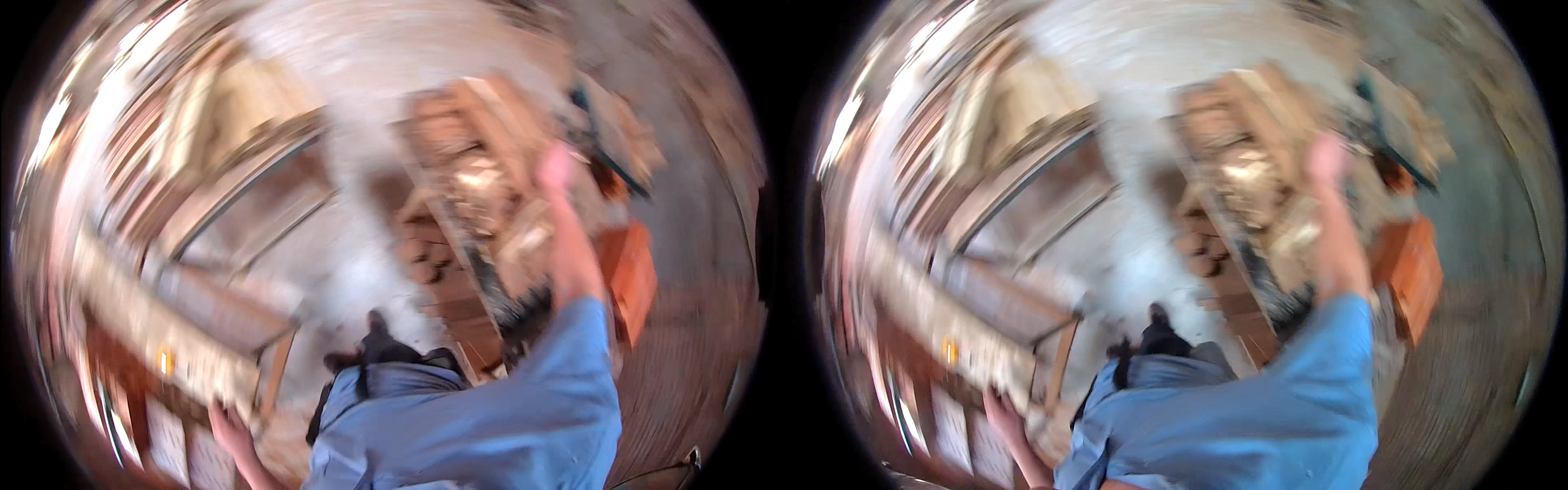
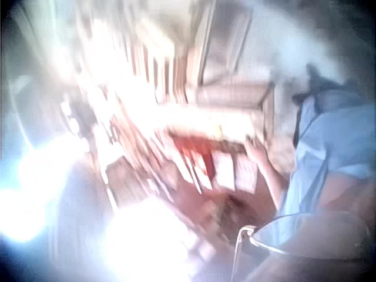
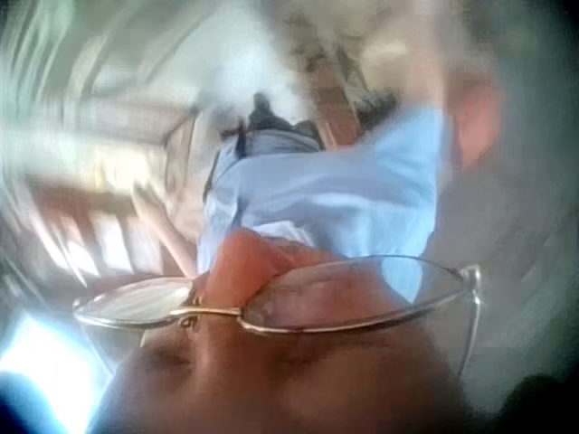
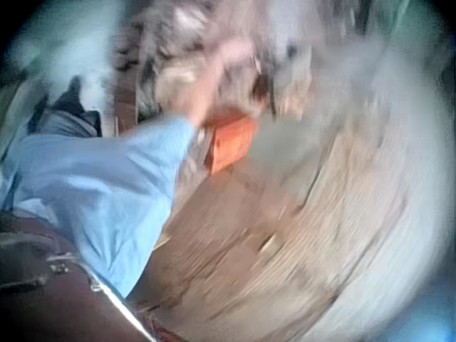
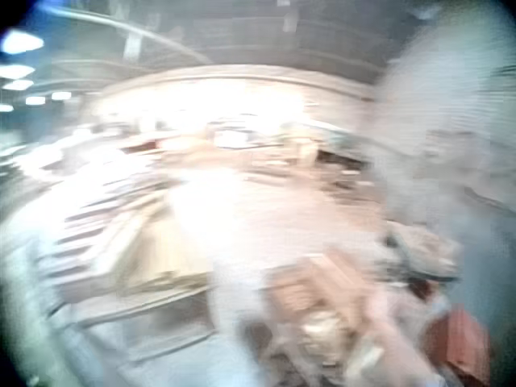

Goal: The person repeatedly picks up small wooden planks from a workbench and stacks them onto a nearby pile. The person handles the planks one by one, moving them from the bench to the growing stack on the floor.

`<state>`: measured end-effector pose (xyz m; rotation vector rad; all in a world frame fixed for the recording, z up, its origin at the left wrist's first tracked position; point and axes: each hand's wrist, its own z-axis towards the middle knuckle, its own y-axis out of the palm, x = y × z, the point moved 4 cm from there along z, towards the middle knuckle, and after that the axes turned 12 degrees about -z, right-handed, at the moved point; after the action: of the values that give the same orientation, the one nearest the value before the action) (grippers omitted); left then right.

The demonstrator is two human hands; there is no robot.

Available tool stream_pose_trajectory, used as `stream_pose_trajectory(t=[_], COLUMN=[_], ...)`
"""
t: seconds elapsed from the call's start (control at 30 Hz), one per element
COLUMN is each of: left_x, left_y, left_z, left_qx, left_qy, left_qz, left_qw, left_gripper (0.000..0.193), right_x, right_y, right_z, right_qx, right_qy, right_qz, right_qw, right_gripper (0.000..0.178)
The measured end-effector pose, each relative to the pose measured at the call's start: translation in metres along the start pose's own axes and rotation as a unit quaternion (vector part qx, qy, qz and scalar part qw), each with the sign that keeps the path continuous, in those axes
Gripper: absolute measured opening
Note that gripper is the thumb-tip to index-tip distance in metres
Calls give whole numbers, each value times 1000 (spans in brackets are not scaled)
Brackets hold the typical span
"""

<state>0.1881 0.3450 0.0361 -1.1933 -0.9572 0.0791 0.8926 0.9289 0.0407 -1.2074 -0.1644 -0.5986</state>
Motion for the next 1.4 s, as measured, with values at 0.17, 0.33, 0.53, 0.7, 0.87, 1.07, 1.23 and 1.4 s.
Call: stream_pose_trajectory(t=[0.17,0.33,0.53,0.7,0.87,1.07,1.23,1.4], left_x=[-37,-116,-232,-307,-328,-335,-296,-241], left_y=[-37,-77,-173,-204,-207,-214,-235,-248], left_z=[-20,-25,-70,-77,-70,-76,-91,-95], left_qx=[40,164,238,223,213,199,259,284], left_qy=[-39,-48,-183,-222,-116,-48,68,112], left_qz=[45,116,238,253,251,277,296,310], left_qw=[997,978,924,915,937,939,917,901], left_gripper=[36,32,29,31,23,20,15,17], right_x=[-13,-28,-125,-164,-177,-188,-204,-243], right_y=[-79,-41,-69,-119,-132,-128,-186,-243], right_z=[-59,-98,-192,-248,-293,-341,-380,-403], right_qx=[74,-32,-72,-44,-138,-151,-171,-87], right_qy=[-104,-145,-206,-269,-240,-250,-254,-348], right_qz=[320,242,374,406,457,457,452,474], right_qw=[939,959,901,873,845,840,838,804], right_gripper=[35,48,43,37,33,28,27,19])
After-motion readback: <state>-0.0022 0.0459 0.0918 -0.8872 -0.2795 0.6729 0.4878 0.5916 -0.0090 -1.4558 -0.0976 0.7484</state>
